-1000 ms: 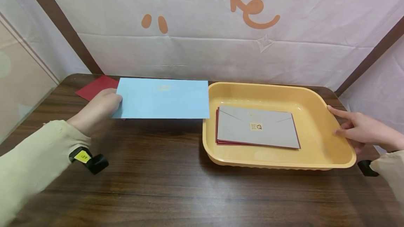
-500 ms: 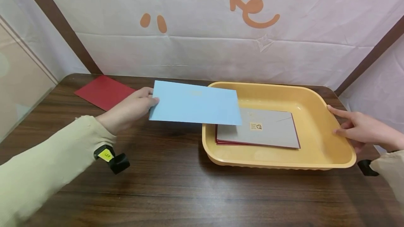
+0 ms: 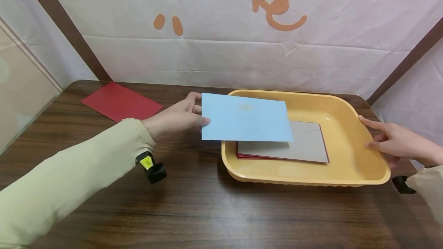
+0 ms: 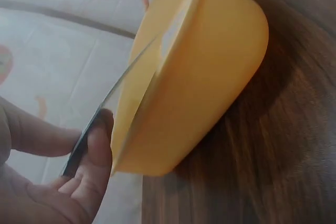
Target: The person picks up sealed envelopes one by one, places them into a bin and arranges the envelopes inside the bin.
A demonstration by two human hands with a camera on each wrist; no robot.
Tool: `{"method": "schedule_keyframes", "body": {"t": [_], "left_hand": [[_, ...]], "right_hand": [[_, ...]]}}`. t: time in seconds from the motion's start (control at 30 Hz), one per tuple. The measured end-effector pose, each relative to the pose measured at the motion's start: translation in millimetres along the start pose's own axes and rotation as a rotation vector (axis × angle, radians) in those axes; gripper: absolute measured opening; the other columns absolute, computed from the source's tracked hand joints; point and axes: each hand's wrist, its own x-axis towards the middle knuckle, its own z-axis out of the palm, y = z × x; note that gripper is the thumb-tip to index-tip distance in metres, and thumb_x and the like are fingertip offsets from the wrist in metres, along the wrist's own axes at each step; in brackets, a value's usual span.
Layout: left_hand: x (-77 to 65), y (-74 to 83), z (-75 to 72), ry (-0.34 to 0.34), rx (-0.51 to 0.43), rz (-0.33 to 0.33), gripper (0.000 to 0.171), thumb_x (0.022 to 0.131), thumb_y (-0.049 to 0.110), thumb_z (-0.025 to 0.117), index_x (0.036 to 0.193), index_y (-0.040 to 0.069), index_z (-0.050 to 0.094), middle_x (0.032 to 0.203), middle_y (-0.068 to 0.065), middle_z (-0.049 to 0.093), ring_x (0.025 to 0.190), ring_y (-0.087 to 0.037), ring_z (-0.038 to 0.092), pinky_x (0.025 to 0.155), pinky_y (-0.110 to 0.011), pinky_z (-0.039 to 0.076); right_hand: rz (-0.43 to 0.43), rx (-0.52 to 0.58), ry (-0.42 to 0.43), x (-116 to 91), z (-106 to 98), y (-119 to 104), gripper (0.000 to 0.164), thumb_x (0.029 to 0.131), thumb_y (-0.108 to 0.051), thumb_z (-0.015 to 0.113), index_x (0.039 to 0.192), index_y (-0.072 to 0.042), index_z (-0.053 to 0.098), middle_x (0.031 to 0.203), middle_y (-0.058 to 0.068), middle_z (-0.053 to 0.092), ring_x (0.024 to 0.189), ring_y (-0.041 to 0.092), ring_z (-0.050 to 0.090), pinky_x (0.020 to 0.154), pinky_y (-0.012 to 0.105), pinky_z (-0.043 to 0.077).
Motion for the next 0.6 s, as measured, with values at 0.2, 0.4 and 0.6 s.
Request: {"method": "schedule_keyframes", "body": {"t": [0.2, 0.4, 0.6], "left_hand": [[19.2, 16.0, 13.5, -0.067, -0.054, 0.095, 0.076, 0.094, 0.010, 0.056, 0.149, 0.018, 0.005, 0.131, -0.015, 0.055, 0.107, -0.026, 0.062, 0.102, -0.046, 0.042], [35.8, 29.1, 35.2, -0.090, -0.038, 0.122, 0.076, 0.094, 0.008, 0.057, 0.149, 0.021, 0.007, 0.116, -0.014, 0.062, 0.098, -0.024, 0.063, 0.098, -0.043, 0.045], [49.5, 35.4, 54.2, -0.102, -0.069, 0.120, 0.076, 0.093, 0.005, 0.058, 0.148, 0.019, 0.008, 0.090, -0.012, 0.061, 0.082, -0.027, 0.063, 0.094, -0.043, 0.047]], "right_hand": [[0.004, -0.015, 0.006, -0.1, 0.2, 0.2, 0.081, 0.095, -0.010, 0.057, 0.149, 0.002, -0.003, 0.079, 0.003, 0.068, 0.051, 0.023, 0.064, 0.047, 0.035, 0.054], [0.007, 0.004, 0.011, 0.8, 1.5, 0.1, 0.081, 0.095, -0.010, 0.056, 0.150, 0.001, -0.002, 0.078, 0.003, 0.066, 0.052, 0.024, 0.065, 0.047, 0.036, 0.054], [0.007, 0.001, 0.010, 1.4, 1.0, 1.3, 0.081, 0.095, -0.010, 0.056, 0.150, 0.001, -0.003, 0.078, 0.003, 0.066, 0.052, 0.024, 0.065, 0.047, 0.036, 0.054]]}}
